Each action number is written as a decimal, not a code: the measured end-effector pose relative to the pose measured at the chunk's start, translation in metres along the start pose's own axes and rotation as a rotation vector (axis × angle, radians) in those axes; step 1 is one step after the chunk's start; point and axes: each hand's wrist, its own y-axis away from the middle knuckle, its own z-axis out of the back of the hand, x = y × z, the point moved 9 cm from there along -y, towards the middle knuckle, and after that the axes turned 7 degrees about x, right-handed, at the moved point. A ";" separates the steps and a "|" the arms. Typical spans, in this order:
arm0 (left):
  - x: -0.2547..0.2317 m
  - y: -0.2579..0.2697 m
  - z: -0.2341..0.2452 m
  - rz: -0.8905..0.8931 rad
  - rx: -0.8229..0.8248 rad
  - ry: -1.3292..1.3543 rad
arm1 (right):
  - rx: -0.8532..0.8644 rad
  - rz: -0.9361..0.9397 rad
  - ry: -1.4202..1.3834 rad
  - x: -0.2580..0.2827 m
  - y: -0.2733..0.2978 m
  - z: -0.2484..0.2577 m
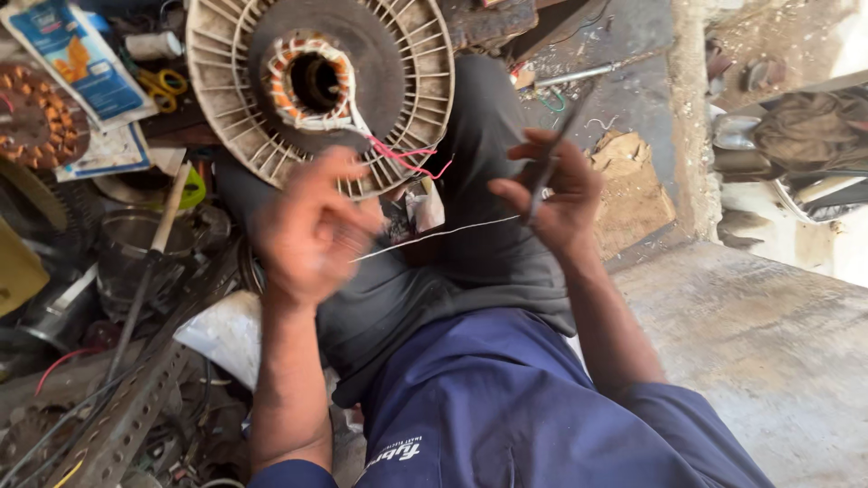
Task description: The person uses a screwdriver to adjust wires on a motor stator, then uses a match to apply flame to the wires. They also use scissors to trim a wire and continue adjusting the stator with the screwdriver.
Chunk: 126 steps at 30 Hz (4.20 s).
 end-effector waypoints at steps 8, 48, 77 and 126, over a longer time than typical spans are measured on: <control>-0.018 0.022 -0.071 -0.070 0.049 0.267 | 0.318 0.154 0.166 0.026 0.040 -0.053; 0.068 -0.026 0.058 0.322 -0.316 -0.173 | 0.290 0.476 0.325 0.118 0.028 -0.086; 0.045 -0.038 -0.066 0.289 0.014 0.731 | 0.388 -0.066 -0.903 0.007 -0.019 -0.078; 0.033 -0.020 0.002 0.307 -0.032 0.470 | 0.215 -0.390 -1.513 -0.113 0.034 -0.038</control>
